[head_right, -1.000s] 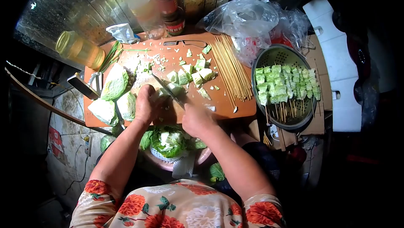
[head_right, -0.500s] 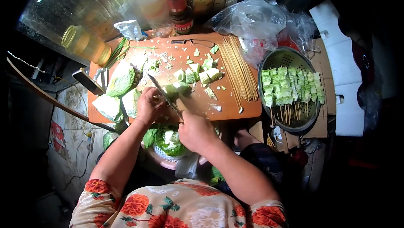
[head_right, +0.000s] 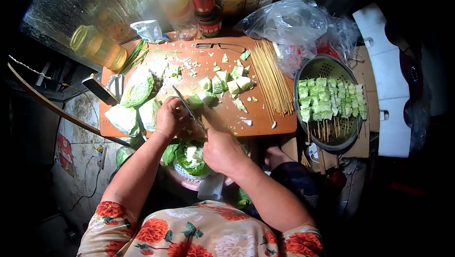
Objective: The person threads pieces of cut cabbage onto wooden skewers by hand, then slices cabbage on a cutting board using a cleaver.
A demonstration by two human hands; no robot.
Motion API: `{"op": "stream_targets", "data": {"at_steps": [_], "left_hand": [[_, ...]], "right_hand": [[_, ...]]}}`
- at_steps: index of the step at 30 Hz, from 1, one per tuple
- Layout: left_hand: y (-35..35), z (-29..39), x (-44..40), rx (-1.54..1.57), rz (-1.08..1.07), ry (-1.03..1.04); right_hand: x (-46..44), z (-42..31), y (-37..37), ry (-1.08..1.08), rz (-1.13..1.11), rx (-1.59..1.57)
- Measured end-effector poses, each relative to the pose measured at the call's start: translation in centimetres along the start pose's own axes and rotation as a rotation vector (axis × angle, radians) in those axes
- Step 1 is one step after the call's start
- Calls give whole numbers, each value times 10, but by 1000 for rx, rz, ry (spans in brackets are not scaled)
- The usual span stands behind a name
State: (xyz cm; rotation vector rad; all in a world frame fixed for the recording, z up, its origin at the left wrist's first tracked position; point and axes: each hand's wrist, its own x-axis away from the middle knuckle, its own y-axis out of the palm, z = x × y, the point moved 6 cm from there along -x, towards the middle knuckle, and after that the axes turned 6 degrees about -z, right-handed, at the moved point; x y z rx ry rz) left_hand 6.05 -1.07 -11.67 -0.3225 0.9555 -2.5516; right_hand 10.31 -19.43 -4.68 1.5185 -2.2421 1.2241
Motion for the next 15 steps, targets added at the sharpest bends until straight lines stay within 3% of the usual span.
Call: {"op": "stream_targets", "data": {"at_steps": [8, 11, 13, 15], "left_hand": [[1, -4, -3, -31, -9, -21], [0, -3, -3, -64, -5, -3], [-1, -1, -3, -81, -4, -2], [-1, -1, -1, -28, -11, -37]], "right_hand": [[-5, -2, 0, 43, -33, 24], [-17, -4, 8, -89, -106, 178], [-34, 12, 18, 67, -76, 125], [-40, 18, 24, 68, -58, 109]]}}
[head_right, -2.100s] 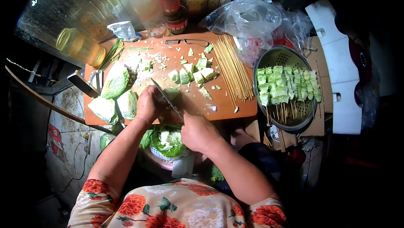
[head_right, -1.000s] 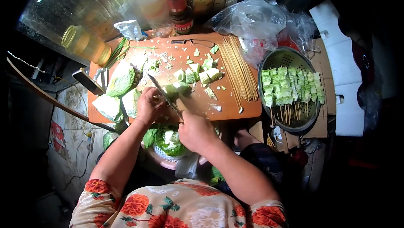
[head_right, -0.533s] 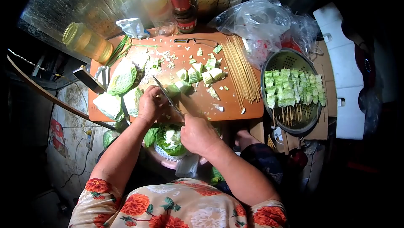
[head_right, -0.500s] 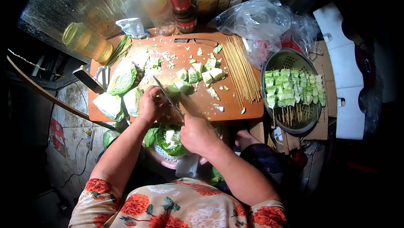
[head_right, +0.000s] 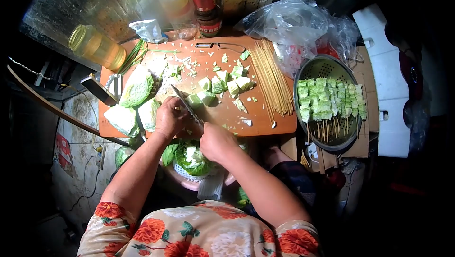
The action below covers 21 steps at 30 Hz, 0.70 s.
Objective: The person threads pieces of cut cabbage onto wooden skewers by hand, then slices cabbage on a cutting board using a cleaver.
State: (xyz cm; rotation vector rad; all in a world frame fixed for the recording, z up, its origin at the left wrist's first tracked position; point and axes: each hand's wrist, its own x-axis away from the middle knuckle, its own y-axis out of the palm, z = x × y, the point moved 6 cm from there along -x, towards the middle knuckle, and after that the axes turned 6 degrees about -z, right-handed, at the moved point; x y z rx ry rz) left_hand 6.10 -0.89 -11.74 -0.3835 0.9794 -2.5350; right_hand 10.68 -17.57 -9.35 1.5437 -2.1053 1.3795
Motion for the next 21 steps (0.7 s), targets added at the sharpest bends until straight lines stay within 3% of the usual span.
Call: {"op": "stream_targets", "data": {"at_steps": [10, 14, 20, 21], "left_hand": [[0, 4, -5, 13, 30, -1], [-2, -5, -20, -48, 170, 82], [-1, -10, -23, 55, 63, -43], [2, -20, -25, 219, 15, -95]], "right_hand": [[-3, 8, -8, -12, 98, -74], [-12, 5, -14, -59, 91, -66], [1, -5, -19, -20, 71, -129], [4, -8, -21, -18, 65, -143]]}}
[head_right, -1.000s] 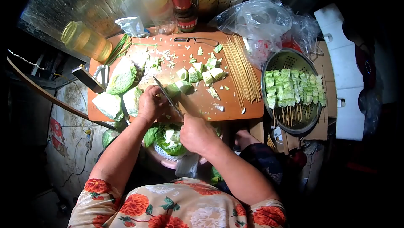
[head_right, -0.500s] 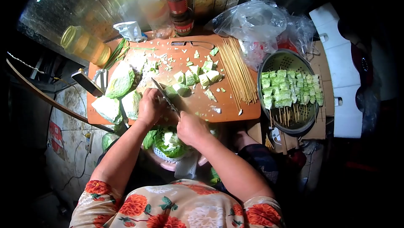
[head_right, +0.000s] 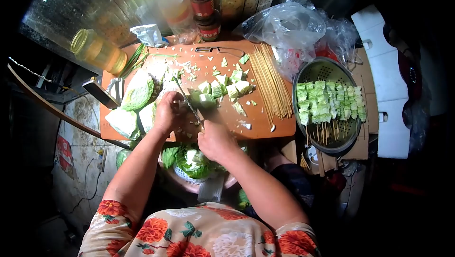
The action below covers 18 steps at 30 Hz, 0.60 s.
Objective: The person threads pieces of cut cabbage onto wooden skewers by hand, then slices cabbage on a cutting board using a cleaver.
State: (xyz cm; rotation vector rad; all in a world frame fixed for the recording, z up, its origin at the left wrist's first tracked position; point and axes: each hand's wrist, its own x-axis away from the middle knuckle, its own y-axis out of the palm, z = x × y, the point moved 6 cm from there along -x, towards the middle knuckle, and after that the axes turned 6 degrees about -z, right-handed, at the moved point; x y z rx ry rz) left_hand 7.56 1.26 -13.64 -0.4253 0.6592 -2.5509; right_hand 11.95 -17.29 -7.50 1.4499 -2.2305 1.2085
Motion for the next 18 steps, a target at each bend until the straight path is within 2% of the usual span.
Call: {"op": "stream_targets", "data": {"at_steps": [1, 2, 4, 5, 7, 8, 9, 11, 13, 15, 18], "left_hand": [[1, -9, -1, 161, -49, -58], [-1, -14, 1, 158, -49, -58], [-9, 1, 7, -104, -21, 162], [-14, 2, 7, -105, -20, 162], [-32, 13, 6, -95, 28, 114], [-41, 15, 8, 33, 37, -15], [-54, 21, 10, -88, 155, 57], [-76, 26, 15, -261, 180, 111], [-90, 28, 23, -462, 46, -8], [-90, -4, 23, -604, -164, -184], [-91, -15, 28, -578, -190, -209]], "right_hand": [[3, -3, -1, 2, -4, -15], [6, -4, -1, 0, -4, -16], [14, -7, -4, -65, 49, -17], [19, -10, -6, -66, 48, -17], [30, -18, -11, -88, 70, -40], [32, -17, -10, -90, 68, -38], [36, -18, -9, -124, 89, -30], [40, -19, -6, -162, 106, -19], [43, -21, -2, -213, 110, -46], [43, -20, 4, -227, 105, -37], [43, -20, 8, -235, 81, -25]]}}
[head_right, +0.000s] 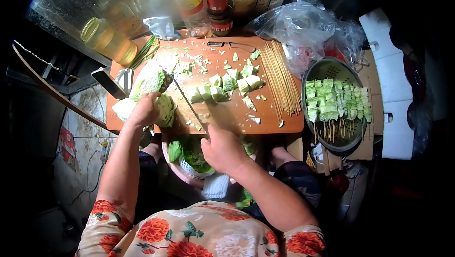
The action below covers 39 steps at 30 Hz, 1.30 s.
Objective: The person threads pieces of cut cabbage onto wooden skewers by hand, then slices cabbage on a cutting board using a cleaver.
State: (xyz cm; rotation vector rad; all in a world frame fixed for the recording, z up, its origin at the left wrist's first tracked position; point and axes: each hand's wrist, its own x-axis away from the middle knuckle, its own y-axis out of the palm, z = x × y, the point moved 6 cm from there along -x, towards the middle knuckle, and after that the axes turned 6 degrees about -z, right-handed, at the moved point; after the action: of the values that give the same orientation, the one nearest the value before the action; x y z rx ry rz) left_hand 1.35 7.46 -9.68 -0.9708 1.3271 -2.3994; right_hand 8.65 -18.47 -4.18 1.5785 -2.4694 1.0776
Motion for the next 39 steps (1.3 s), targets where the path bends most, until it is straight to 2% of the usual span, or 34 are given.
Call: {"op": "stream_targets", "data": {"at_steps": [4, 6, 13, 16, 19, 21, 23, 25, 27, 29, 33, 35, 39], "left_hand": [[-1, 2, 0, -32, 10, 50], [4, 0, 4, 222, -141, -121], [7, -7, 9, 365, -154, -178], [8, -10, 9, 429, -213, -131], [2, -6, 12, 311, -150, -71], [-1, -3, 10, 70, 55, 88], [11, -16, -6, 172, 12, 112], [19, -18, -9, 451, -174, 21], [15, -11, -3, 463, -208, -24], [13, -10, 2, 429, -248, -181], [21, -13, -2, 465, -276, -103], [6, 4, 13, 463, -286, -209], [21, -12, 4, 516, -243, -115]], "right_hand": [[2, 0, 7, 18, -51, 13], [4, 2, 12, 0, -51, 22], [6, -3, 18, -40, -62, 0], [7, -3, 20, -58, -47, -3], [6, -2, 19, -26, -55, 8], [4, 3, 21, -12, -55, 15], [3, 6, 22, -2, -55, 28], [4, 7, 23, 0, -69, 7], [6, 7, 22, -17, -71, 12], [9, 10, 18, -31, -69, 15], [19, 24, 0, -10, -67, 261], [23, 33, -15, 49, -136, 413], [36, 68, -47, 60, -43, 586]]}}
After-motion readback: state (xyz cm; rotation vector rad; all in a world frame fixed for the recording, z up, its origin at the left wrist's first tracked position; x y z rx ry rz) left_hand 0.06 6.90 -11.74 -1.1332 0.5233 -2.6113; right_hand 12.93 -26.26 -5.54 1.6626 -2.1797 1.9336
